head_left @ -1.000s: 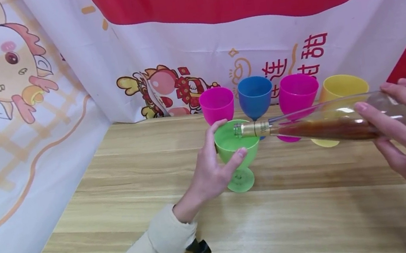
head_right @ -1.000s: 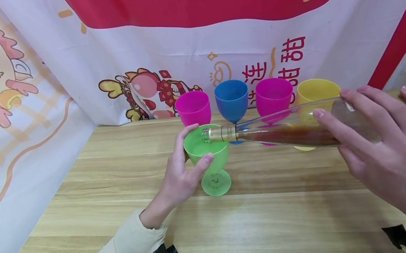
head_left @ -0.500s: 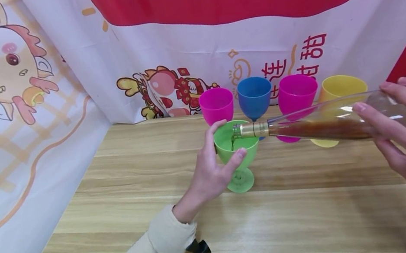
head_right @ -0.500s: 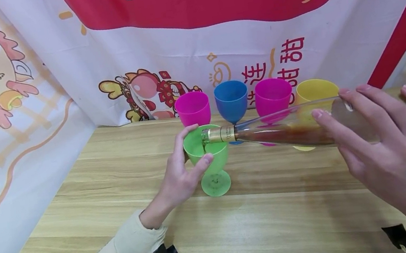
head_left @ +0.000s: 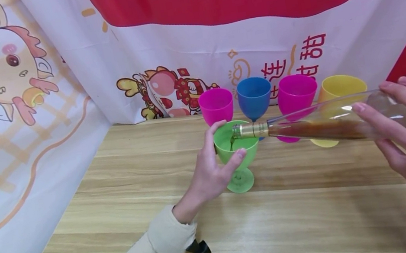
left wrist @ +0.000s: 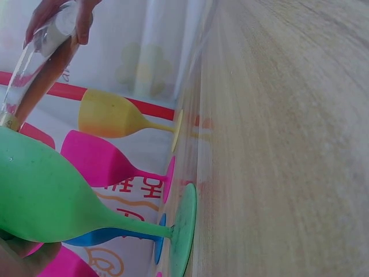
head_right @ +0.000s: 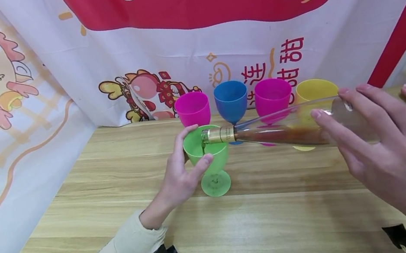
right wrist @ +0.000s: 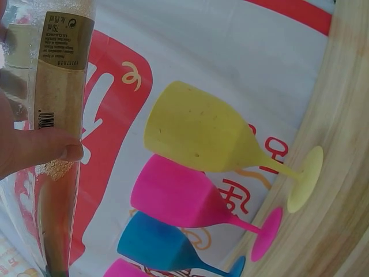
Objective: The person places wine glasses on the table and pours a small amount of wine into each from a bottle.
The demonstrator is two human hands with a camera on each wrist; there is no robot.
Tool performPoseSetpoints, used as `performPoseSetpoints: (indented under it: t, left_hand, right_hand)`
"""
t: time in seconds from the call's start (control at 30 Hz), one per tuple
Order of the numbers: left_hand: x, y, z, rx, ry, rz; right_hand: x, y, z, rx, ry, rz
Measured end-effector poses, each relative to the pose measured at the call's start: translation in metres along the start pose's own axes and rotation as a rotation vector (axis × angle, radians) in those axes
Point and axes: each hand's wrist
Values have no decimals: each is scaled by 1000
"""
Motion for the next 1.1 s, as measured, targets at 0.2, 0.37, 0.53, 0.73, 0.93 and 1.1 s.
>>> performPoseSetpoints:
  t: [0.2,0.37,0.53,0.73,0.93,1.1]
  left_hand:
    - [0,0,0,-6,2,-2]
    - [0,0,0,-18,1,-5]
    - [0,0,1,-16,5,-3]
    - [0,0,0,-22,4,-2]
    - [1,0,0,-15,-7,-2]
    - [1,0,0,-18,-11,-5]
  right_hand:
    - [2,1,-1,-1,5,33]
    - [4,2,-2,1,8,57]
    - [3,2,-2,2,7,54]
    - [4,3,-3,4,8,70]
    - [4,5,-4,8,11,68]
    - [4,6,-5,10,17,98]
Point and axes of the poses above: each hand's wrist, its own y-axis towards the middle knuckle, its own x-axis out of the palm, z = x × y, and after that the axes turned 3 degrees about -x, right-handed
